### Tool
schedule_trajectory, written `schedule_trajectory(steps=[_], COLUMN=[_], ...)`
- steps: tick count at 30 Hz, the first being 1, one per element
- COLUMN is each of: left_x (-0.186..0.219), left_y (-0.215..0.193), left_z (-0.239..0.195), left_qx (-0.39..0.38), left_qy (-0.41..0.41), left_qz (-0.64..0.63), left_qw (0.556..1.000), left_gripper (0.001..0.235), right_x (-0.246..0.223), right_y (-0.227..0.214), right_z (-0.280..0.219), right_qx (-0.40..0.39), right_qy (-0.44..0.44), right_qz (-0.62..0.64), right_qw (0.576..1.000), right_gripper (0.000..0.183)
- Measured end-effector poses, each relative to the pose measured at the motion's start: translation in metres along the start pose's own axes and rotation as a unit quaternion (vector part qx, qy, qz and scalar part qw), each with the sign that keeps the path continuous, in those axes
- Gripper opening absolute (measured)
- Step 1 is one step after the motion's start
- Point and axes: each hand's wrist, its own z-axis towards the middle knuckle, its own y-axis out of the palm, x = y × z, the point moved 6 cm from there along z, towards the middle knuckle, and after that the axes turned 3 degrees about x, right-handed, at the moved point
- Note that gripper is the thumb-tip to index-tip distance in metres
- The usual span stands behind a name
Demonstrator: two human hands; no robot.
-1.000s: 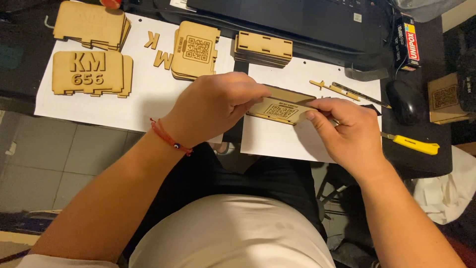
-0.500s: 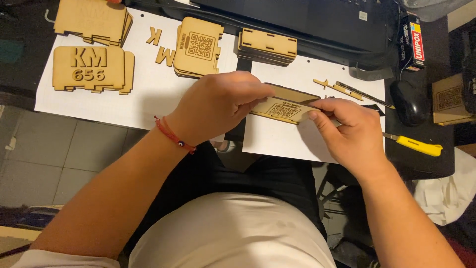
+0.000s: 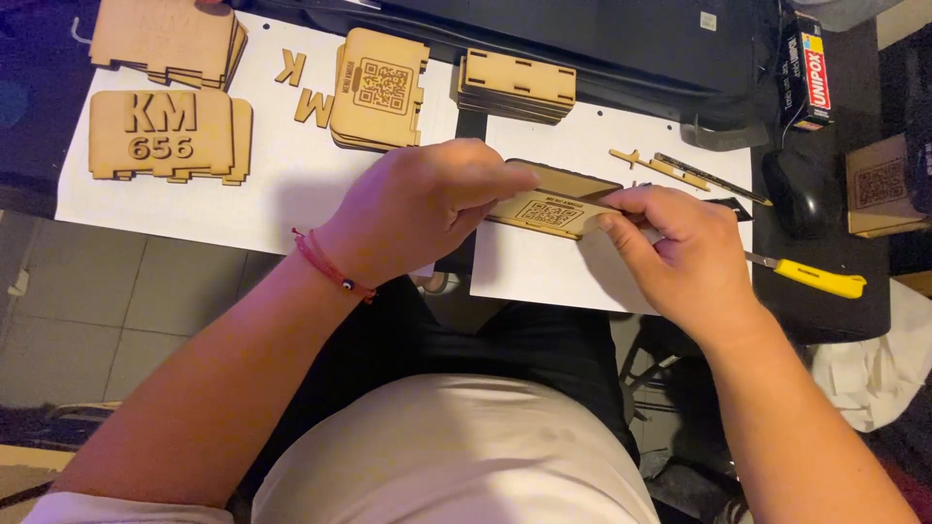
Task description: The person assembles a wooden puzzle piece by inserting a small wooden dowel into a slot on a laser-cut wooden panel. They rotate the panel to align the dowel and push it into place using their fingers.
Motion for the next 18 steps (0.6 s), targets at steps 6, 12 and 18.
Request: schedule_trajectory(steps=[6, 12, 18], left_x=[-0.0033, -0.0025, -0.0062], left_y=[0.0025, 0.0037, 0.0080], left_z=[-0.0029, -0.0041, -0.0065], left_qx=[0.005, 0.037, 0.079], left_qy=[-0.009, 0.007, 0.000], left_qz=[-0.007, -0.013, 0.003], left_qw=[1.000, 0.999, 0.997], left_gripper=[0.035, 0.022, 0.017], right_x=[-0.0030, -0.0054, -0.0068], right_y=[0.0003, 0.0015, 0.0063], right_z=[0.0011, 0.0043, 0.0090], right_qx=[-0.019, -0.040, -0.087], right_qy=[-0.029, -0.049, -0.077], right_qz=[-0.003, -0.025, -0.057], right_qw=[0.999, 0.998, 0.992], right_gripper=[0.015, 0.017, 0.015])
